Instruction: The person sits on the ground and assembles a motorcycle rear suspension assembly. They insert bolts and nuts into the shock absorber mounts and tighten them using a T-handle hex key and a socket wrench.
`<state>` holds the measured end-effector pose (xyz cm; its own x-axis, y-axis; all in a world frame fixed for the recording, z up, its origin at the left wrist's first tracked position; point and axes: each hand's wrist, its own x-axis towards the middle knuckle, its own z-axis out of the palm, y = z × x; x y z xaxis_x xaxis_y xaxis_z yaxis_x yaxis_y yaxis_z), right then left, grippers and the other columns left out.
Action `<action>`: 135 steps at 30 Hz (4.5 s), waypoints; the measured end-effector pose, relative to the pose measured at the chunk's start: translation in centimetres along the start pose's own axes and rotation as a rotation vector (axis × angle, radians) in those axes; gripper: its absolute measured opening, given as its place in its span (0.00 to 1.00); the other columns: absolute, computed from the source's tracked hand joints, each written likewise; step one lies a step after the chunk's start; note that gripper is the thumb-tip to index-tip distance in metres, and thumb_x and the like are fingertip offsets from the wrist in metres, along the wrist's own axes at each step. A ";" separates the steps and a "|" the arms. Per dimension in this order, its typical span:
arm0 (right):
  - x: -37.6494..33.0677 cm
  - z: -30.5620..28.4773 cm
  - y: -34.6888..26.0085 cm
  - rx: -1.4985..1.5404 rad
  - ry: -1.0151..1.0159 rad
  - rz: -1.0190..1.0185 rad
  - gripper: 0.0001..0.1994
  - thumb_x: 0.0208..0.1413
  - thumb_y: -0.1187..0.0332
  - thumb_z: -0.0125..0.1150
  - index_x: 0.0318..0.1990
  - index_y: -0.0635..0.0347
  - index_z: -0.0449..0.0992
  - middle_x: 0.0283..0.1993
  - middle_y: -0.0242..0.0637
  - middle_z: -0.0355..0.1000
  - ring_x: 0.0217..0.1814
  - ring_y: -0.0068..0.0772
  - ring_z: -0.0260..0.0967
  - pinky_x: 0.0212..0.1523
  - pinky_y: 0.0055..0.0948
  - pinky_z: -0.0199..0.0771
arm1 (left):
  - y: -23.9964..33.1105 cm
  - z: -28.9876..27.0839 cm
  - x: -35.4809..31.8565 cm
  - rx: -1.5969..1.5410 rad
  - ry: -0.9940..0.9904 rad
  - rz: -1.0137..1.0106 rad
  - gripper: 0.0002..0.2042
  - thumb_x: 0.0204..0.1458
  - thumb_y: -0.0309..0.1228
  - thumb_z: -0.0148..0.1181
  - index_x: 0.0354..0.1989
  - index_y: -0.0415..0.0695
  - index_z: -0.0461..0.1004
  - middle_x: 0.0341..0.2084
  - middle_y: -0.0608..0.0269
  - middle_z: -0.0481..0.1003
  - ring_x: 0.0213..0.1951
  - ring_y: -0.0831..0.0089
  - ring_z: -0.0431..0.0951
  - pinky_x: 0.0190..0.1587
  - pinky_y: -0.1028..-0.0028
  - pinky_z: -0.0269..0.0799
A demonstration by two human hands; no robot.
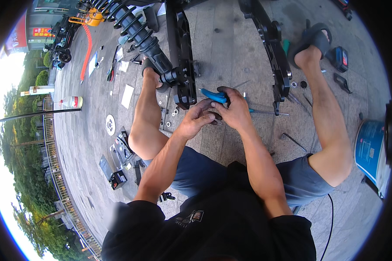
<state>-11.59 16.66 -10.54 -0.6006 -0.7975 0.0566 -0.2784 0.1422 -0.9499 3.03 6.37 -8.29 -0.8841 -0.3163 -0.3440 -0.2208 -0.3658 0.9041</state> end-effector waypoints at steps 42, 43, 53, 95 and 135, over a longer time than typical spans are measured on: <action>3.7 -5.0 -3.6 0.017 0.035 -0.366 0.29 0.48 0.75 0.62 0.61 0.58 0.65 0.39 0.47 0.75 0.40 0.39 0.75 0.43 0.32 0.73 | 0.8 -2.1 -1.9 -0.180 0.455 0.099 0.12 0.59 0.31 0.52 0.48 0.40 0.69 0.41 0.58 0.76 0.39 0.67 0.79 0.38 0.71 0.74; 3.8 -5.3 -3.5 0.020 0.018 -0.361 0.31 0.45 0.74 0.65 0.61 0.56 0.65 0.46 0.48 0.73 0.47 0.42 0.73 0.48 0.35 0.73 | 0.6 -2.0 -1.9 -0.210 0.452 0.060 0.12 0.59 0.32 0.51 0.48 0.40 0.69 0.41 0.57 0.76 0.39 0.64 0.79 0.39 0.69 0.74; 5.0 -5.5 -2.5 -0.017 0.065 -0.492 0.31 0.36 0.76 0.71 0.55 0.55 0.73 0.52 0.42 0.71 0.50 0.39 0.71 0.49 0.32 0.72 | 1.1 -2.4 -2.4 -0.213 0.501 0.065 0.12 0.58 0.27 0.49 0.50 0.39 0.68 0.39 0.58 0.76 0.39 0.67 0.78 0.39 0.70 0.73; 7.5 -2.1 -6.2 -0.448 0.148 -0.741 0.10 0.48 0.62 0.60 0.33 0.58 0.78 0.30 0.37 0.74 0.37 0.37 0.72 0.37 0.33 0.73 | 8.8 -1.5 2.9 0.100 0.608 0.552 0.24 0.63 0.46 0.43 0.55 0.35 0.64 0.45 0.54 0.71 0.48 0.68 0.72 0.52 0.68 0.69; 7.3 -1.9 -6.2 -0.259 0.147 -0.568 0.17 0.55 0.56 0.54 0.24 0.59 0.75 0.23 0.42 0.74 0.27 0.46 0.75 0.28 0.40 0.75 | 10.0 11.7 -3.3 1.134 0.558 0.715 0.12 0.56 0.27 0.55 0.41 0.28 0.73 0.33 0.47 0.79 0.36 0.68 0.79 0.41 0.74 0.73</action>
<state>-15.65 11.09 -3.67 -0.3973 -0.7041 0.5886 -0.7445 -0.1277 -0.6553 -1.06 14.05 4.87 -0.7291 -0.5201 0.4448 -0.2442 0.8049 0.5409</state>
